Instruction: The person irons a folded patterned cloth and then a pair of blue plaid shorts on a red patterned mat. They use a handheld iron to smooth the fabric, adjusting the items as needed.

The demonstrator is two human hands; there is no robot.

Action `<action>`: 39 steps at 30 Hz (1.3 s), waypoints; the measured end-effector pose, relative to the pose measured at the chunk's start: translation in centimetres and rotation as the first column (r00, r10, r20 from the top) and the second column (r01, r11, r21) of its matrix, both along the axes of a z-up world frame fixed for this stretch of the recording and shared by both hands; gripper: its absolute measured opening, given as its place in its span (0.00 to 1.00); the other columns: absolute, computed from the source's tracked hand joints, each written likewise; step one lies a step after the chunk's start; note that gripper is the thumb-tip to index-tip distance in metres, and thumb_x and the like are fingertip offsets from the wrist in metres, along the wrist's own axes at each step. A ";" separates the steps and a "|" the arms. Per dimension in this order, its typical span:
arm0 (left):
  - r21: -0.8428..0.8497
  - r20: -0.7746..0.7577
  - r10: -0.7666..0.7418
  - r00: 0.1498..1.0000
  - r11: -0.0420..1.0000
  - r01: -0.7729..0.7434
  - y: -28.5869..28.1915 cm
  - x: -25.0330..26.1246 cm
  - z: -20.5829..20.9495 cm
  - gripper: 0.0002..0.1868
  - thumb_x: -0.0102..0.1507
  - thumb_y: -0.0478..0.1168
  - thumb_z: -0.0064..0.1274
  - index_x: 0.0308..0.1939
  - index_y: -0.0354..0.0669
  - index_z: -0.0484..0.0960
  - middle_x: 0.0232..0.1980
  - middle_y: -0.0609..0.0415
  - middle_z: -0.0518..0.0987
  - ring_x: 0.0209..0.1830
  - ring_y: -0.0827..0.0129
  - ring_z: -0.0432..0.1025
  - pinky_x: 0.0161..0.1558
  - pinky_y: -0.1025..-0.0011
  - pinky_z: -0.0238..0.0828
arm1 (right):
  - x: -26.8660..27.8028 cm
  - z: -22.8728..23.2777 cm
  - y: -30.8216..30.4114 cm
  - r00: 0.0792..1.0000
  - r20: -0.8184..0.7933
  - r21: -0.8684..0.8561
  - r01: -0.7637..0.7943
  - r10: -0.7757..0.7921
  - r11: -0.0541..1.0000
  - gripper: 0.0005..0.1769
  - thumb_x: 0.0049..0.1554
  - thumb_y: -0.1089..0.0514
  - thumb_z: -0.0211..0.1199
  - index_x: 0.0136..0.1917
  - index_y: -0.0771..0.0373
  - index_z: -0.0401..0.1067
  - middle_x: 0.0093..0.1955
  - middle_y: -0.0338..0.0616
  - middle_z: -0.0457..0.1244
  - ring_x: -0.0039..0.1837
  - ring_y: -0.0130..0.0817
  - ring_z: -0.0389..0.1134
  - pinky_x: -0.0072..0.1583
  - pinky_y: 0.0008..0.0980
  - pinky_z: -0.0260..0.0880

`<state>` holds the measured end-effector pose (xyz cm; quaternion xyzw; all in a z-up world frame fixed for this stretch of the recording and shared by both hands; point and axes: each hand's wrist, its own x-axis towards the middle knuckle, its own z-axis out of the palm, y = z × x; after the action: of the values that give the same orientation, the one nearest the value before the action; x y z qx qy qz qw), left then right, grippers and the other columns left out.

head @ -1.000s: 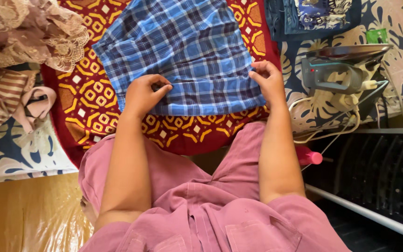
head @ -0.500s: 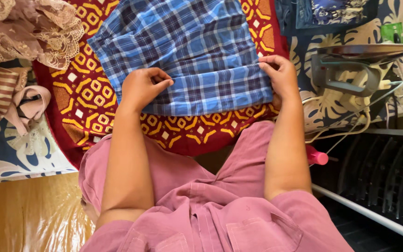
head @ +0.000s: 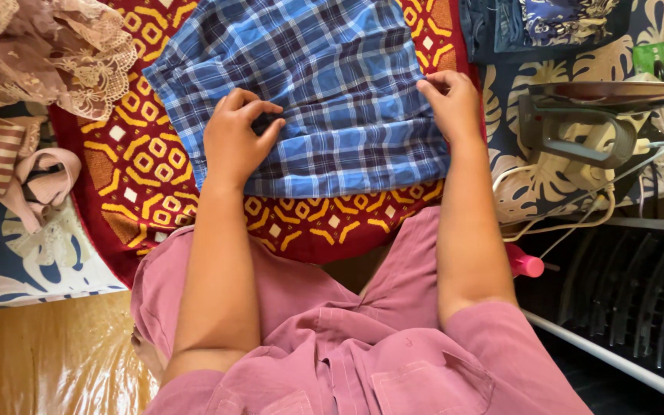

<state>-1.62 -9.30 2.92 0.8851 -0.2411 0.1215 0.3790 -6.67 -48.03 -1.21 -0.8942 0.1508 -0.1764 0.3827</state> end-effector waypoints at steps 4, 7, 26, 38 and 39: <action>0.004 -0.002 -0.022 1.000 1.000 0.022 -0.1 0.2 -0.3 0.05 0.58 0.43 0.69 0.35 0.51 0.89 0.42 0.62 0.80 0.45 0.66 0.72 0.45 0.67 0.71 | 0.2 -1.8 -0.1 0.995 0.083 0.048 0.054 -0.058 0.997 0.12 0.56 0.58 0.75 0.45 0.67 0.76 0.45 0.42 0.68 0.47 0.30 0.69 0.51 0.30 0.69; 0.002 0.010 -0.070 0.997 0.998 0.070 0.0 0.5 -0.4 0.04 0.57 0.42 0.67 0.33 0.51 0.88 0.39 0.64 0.82 0.44 0.65 0.70 0.48 0.66 0.67 | -0.4 -3.1 -0.7 0.980 0.179 0.206 0.047 -0.084 0.977 0.10 0.57 0.62 0.74 0.45 0.65 0.73 0.42 0.37 0.68 0.46 0.24 0.68 0.51 0.27 0.68; 0.207 -0.001 0.009 1.000 0.978 -0.009 2.1 2.0 -0.9 0.15 0.59 0.53 0.68 0.25 0.51 0.86 0.25 0.63 0.80 0.33 0.65 0.71 0.48 0.61 0.59 | 0.2 1.3 1.0 0.999 0.027 -0.085 -0.043 0.046 0.995 0.05 0.56 0.63 0.68 0.46 0.64 0.78 0.45 0.43 0.64 0.46 0.32 0.67 0.50 0.30 0.67; 0.066 0.116 0.080 0.990 0.994 -0.088 1.5 2.9 -1.1 0.06 0.66 0.41 0.65 0.47 0.52 0.89 0.47 0.60 0.78 0.52 0.62 0.68 0.55 0.62 0.63 | 5.9 -0.7 -1.9 0.983 0.141 -0.078 -0.106 0.116 0.991 0.09 0.63 0.58 0.72 0.55 0.63 0.77 0.54 0.42 0.64 0.52 0.28 0.70 0.55 0.28 0.71; 0.076 0.115 0.088 0.989 0.992 -0.097 1.5 2.9 -1.1 0.06 0.66 0.42 0.65 0.46 0.52 0.89 0.46 0.60 0.78 0.52 0.63 0.68 0.54 0.62 0.63 | 6.4 -0.8 -2.0 0.983 0.130 -0.059 -0.124 0.130 0.991 0.09 0.64 0.58 0.72 0.54 0.63 0.78 0.54 0.41 0.64 0.53 0.27 0.70 0.56 0.27 0.71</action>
<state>1.25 -7.82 1.78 0.9020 -0.2251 0.1781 0.3226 -0.26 -49.99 -2.02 -0.8976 0.0630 -0.2147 0.3798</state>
